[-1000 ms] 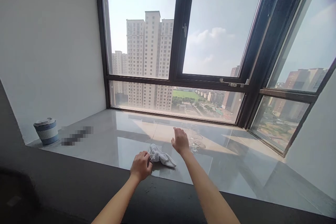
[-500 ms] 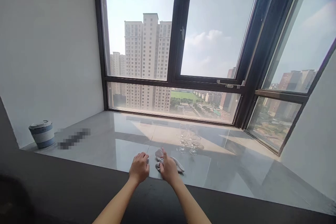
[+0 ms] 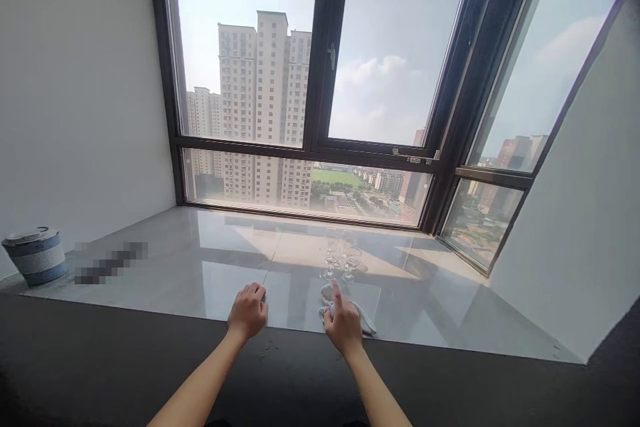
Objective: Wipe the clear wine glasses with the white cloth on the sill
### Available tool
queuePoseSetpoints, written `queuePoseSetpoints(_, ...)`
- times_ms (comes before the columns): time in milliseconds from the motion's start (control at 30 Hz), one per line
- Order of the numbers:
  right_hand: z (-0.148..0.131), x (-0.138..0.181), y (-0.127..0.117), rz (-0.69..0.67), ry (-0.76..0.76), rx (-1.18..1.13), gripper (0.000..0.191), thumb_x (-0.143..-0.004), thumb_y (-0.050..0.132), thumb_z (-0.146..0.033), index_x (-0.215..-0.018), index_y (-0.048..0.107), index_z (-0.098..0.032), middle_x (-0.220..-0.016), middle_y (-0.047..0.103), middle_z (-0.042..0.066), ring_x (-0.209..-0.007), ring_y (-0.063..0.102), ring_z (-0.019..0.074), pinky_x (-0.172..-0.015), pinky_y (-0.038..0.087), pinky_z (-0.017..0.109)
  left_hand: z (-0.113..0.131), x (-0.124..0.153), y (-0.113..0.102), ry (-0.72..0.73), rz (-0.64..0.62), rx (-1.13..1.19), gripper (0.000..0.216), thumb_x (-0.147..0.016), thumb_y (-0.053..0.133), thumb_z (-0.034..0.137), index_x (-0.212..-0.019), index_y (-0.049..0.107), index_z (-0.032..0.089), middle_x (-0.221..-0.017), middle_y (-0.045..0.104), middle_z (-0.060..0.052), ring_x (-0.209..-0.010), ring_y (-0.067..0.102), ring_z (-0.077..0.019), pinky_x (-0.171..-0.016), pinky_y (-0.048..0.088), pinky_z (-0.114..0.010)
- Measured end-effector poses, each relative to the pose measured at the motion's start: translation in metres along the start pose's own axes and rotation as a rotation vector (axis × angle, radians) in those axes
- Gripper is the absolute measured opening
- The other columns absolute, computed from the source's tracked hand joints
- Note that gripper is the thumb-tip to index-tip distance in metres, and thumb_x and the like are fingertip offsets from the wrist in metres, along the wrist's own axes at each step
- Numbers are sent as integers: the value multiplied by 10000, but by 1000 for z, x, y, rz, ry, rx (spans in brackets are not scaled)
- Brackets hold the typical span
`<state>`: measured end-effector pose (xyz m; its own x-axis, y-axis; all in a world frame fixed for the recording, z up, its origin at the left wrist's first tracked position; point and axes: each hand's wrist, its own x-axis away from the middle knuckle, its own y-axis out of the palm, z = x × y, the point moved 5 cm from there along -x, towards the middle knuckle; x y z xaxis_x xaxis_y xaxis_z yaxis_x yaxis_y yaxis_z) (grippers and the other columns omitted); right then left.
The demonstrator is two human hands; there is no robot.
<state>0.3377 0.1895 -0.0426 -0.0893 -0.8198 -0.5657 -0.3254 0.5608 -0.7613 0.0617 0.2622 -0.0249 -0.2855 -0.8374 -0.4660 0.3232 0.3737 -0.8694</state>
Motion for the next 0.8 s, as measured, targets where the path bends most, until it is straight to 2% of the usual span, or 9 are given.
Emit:
queuePoseSetpoints(167, -5, 0, -4, 75, 8, 32, 747, -872, 446, -195, -1547, 128, -175, -982, 668, 76, -860, 608, 238, -783, 446, 350, 1, 0, -2, -11, -16, -17, 171, -796, 461, 136, -878, 601, 187, -974, 605, -87, -938, 533, -239, -827, 383, -346)
queuePoseSetpoints(400, -4, 3, -4, 106, 15, 101, 593, -872, 471, -208, -1453, 363, -157, -997, 671, 96, -877, 612, 227, -770, 433, 316, 1, 1, -3, 10, 11, -8, 173, -820, 437, 155, -845, 606, 185, -907, 604, -86, -880, 540, -239, -757, 390, -339)
queuePoseSetpoints(800, -5, 4, -2, 118, 1, 135, 538, -850, 471, -221, -1382, 438, -149, -935, 656, 77, -830, 597, 219, -741, 430, 318, 0, -1, -1, 20, 45, -7, 165, -823, 445, 158, -822, 607, 192, -890, 604, -79, -882, 544, -241, -758, 391, -340)
